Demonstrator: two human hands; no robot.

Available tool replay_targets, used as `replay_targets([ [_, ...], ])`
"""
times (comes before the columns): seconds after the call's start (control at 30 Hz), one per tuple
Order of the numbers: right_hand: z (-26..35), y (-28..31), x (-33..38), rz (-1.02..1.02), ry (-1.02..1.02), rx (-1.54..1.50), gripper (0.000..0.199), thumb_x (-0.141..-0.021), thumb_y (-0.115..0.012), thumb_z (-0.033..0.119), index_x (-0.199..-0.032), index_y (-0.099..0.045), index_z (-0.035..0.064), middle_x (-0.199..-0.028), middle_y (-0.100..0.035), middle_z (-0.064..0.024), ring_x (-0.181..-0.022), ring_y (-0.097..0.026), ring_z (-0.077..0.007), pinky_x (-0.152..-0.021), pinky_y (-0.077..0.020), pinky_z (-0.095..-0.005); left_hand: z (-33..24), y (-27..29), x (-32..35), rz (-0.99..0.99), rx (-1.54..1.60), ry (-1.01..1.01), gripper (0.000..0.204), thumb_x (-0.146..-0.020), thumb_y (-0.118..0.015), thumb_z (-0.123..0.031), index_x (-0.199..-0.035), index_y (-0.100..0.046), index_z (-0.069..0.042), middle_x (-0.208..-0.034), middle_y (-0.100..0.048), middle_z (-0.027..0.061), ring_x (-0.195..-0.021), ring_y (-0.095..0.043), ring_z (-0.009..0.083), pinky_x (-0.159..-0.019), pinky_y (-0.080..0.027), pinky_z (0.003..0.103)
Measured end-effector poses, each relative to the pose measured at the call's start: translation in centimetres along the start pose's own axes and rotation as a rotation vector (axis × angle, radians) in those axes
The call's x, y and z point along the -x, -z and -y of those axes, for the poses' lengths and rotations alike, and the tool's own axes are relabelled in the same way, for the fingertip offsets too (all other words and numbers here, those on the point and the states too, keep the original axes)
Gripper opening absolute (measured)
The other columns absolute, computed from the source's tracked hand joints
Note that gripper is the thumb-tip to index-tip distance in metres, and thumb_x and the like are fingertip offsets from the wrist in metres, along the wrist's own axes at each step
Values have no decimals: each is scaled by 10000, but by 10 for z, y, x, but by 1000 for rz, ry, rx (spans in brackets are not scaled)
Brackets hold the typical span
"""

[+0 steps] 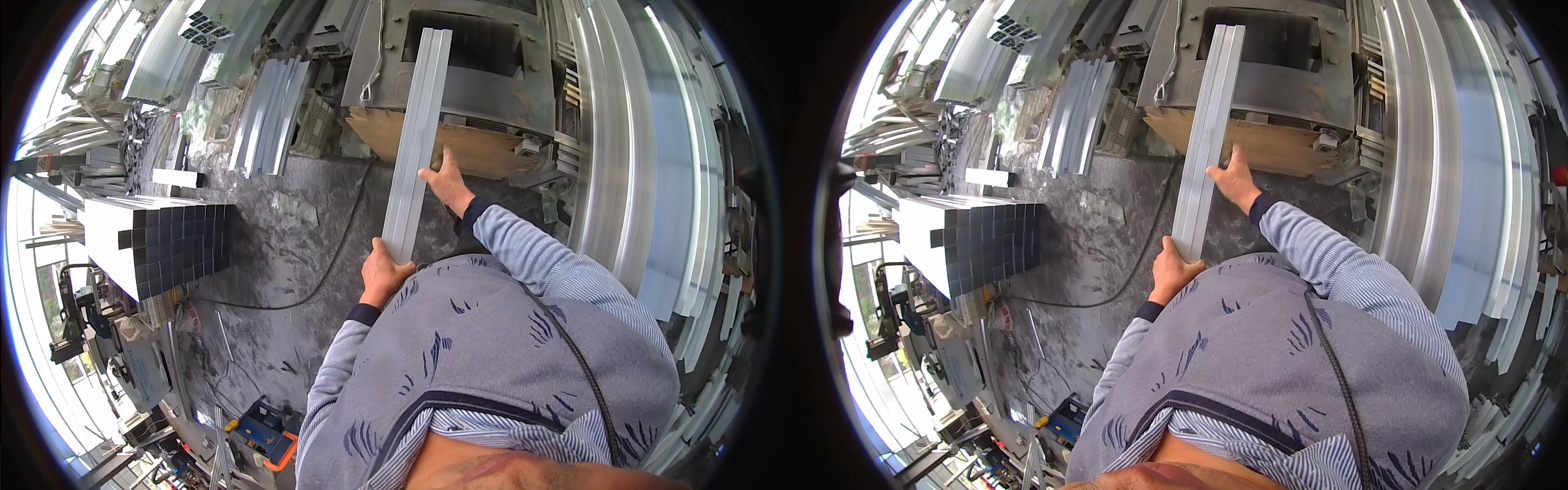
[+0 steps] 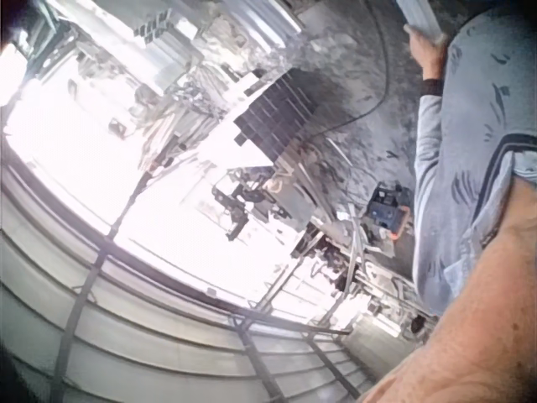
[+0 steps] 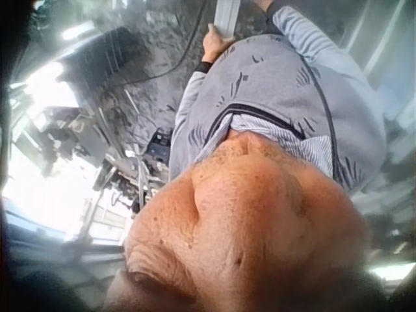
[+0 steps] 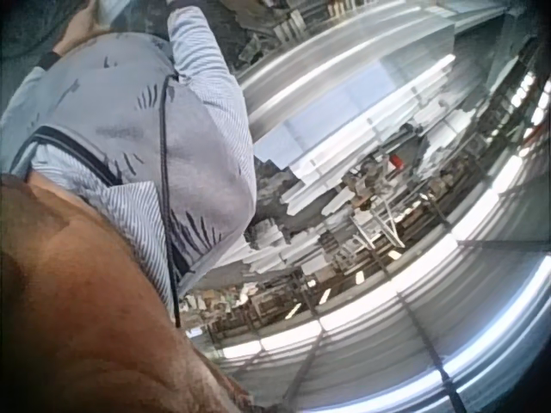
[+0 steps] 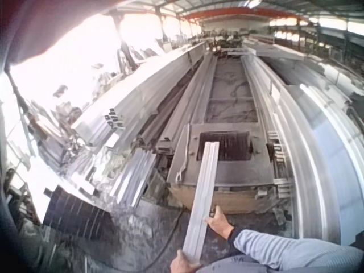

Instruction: The person repeatedly picks up long silver metal profiles from a pile, carries them to a machine, places them on the machine's surface, and returns to the pile. The cycle repeats multiple times with no visible cutting or further processing shown.

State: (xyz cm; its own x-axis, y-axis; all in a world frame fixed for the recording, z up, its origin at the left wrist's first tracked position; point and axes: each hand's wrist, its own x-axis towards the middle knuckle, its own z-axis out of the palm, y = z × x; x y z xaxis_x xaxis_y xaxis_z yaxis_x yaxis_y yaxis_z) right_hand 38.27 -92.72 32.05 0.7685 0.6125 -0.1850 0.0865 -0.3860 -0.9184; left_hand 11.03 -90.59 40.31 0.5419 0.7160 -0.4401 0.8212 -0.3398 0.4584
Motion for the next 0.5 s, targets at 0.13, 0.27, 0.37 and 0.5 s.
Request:
replay_targets([
  [0.13,6,20,-11,694,-501,-1068,613,-978,-768,255,-1490,-589,-30,-1327,-706,-137,-1124,-707,-276,-1103,-534,-458,6,14,-13,145,165,-47,782,-749,-907,-393,-1264,-487,21,-1083,-758,306,-987,-781,435,-897,-620,521],
  [0.27,43,29,-28,586,-325,-980,754,-972,-797,263,-1586,-476,-33,-1258,-710,-123,-1146,-714,-284,-1107,-537,-441,-9,21,-56,405,705,-115,789,-781,-895,-371,-1397,-536,-33,-1116,-630,74,-883,-649,209,-800,-577,393],
  [0.37,70,32,-68,275,-21,-643,948,-956,-819,330,-1665,-321,-55,-1246,-706,-160,-1182,-718,-323,-1094,-553,-433,-47,20,-98,901,1331,-95,817,-843,-876,-550,-1398,-562,-39,-1050,-623,59,-838,-632,166,-740,-548,318],
  [0.5,97,44,-157,-82,63,199,1080,-892,-835,474,-1650,-300,-78,-1299,-647,-365,-1160,-707,-507,-1007,-599,-539,-123,32,-169,800,1263,61,576,-1040,-707,-368,-1389,-632,84,-1176,-782,185,-1048,-790,292,-888,-648,398],
])
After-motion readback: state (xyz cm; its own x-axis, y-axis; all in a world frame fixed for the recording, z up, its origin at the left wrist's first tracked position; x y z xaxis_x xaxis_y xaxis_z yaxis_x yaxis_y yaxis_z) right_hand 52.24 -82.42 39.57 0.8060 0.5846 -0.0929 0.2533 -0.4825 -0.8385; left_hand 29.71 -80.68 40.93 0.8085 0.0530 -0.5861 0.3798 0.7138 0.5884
